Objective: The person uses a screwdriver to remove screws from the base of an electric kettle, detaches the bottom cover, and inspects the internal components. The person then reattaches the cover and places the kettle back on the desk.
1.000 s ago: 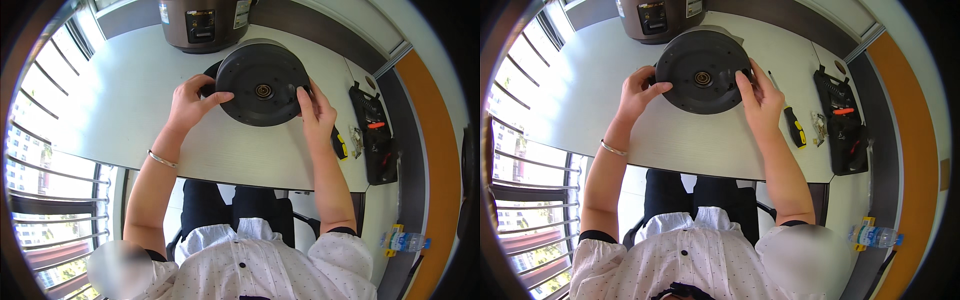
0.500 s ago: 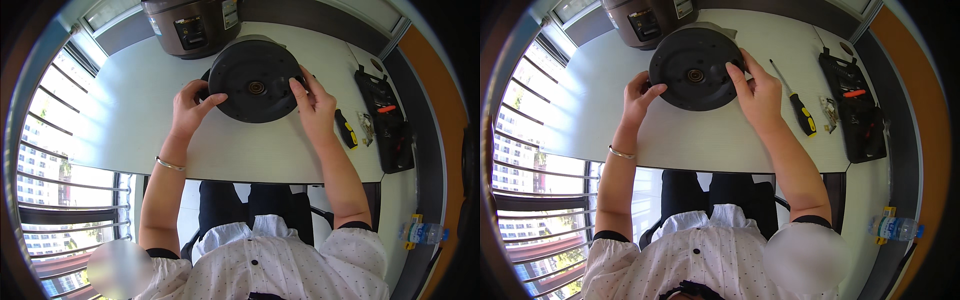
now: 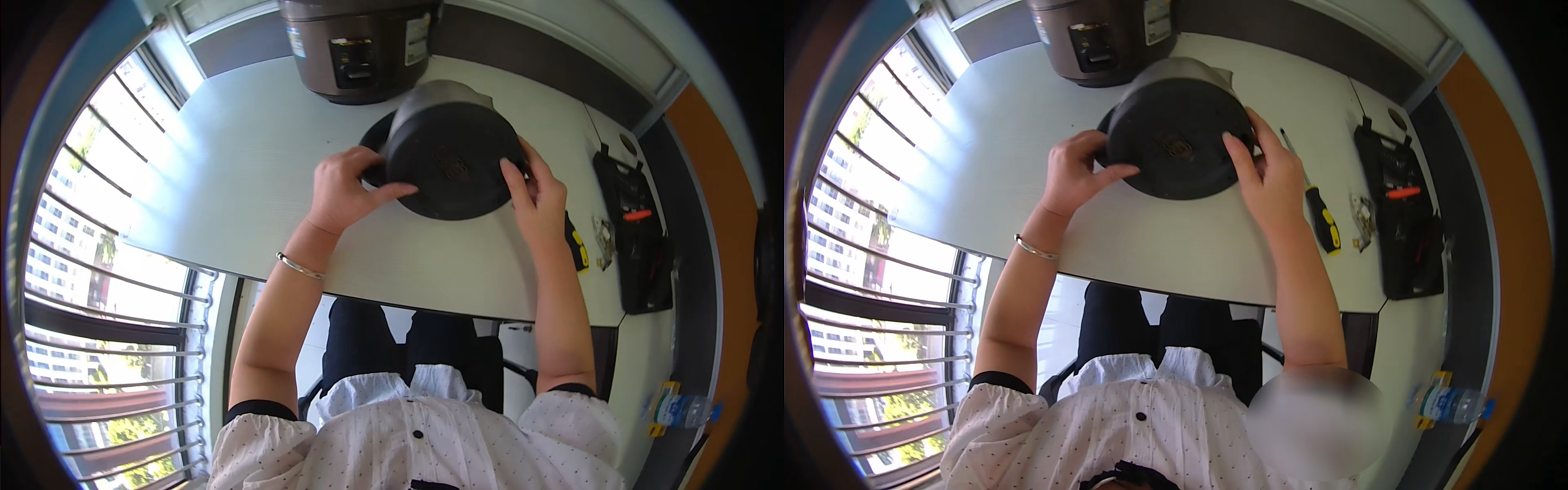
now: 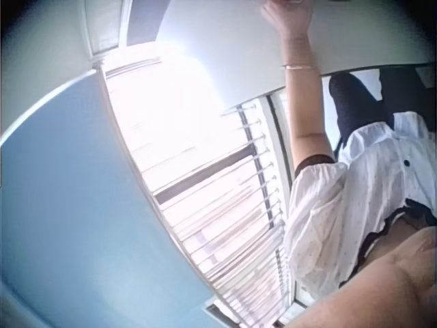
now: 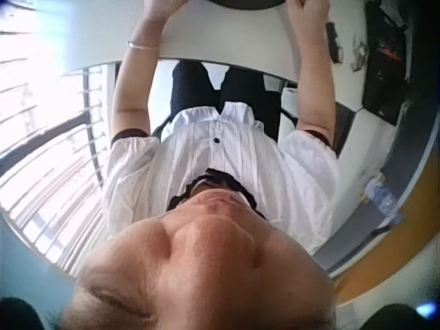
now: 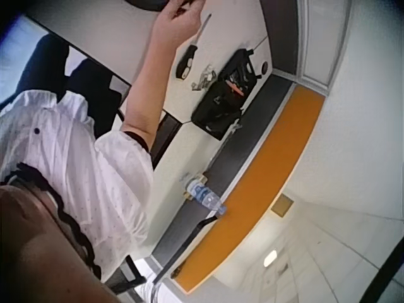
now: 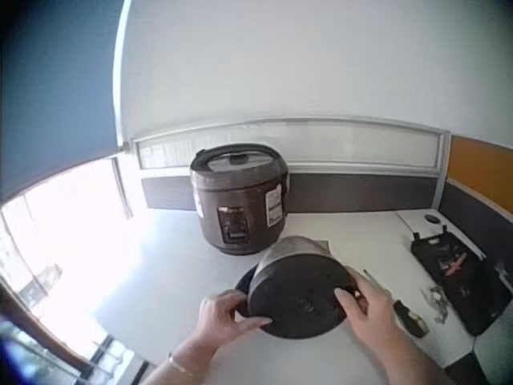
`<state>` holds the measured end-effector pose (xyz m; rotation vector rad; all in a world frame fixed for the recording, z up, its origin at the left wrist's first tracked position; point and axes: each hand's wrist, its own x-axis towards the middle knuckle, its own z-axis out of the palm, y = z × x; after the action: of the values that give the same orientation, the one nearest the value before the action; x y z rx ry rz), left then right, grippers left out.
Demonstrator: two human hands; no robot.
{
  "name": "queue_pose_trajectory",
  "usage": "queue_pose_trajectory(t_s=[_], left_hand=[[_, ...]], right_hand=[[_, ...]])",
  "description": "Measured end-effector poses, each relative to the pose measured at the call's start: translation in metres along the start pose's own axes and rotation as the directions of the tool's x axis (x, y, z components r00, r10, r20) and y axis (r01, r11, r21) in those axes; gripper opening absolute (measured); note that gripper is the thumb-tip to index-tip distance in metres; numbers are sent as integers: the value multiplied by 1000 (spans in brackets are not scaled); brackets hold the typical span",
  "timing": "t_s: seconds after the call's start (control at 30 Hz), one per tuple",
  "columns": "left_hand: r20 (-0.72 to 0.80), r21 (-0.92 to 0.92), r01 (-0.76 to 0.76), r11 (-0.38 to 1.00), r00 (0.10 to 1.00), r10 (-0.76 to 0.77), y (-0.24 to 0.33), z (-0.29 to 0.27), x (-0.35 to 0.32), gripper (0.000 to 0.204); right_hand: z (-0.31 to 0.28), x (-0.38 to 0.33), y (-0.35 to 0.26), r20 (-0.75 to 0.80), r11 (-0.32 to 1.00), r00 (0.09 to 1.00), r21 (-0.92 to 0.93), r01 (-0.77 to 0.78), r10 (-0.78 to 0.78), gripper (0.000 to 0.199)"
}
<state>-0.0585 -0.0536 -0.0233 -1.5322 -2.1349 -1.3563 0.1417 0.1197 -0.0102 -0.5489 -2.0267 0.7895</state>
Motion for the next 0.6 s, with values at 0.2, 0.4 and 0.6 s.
queue_pose_trajectory(t_s=[0.2,0.4,0.6], left_hand=[[-13,108,-258,960,965,261,-3,2,-3,52],[-185,121,-220,968,953,240,10,3,-3,59],[13,70,-71,995,997,70,15,3,-5,80]], right_hand=[[-13,5,-10,131,998,990,17,-57,54,45],[-18,6,-2,140,998,989,28,-58,53,45],[-13,6,-7,83,998,996,-45,-37,41,44]])
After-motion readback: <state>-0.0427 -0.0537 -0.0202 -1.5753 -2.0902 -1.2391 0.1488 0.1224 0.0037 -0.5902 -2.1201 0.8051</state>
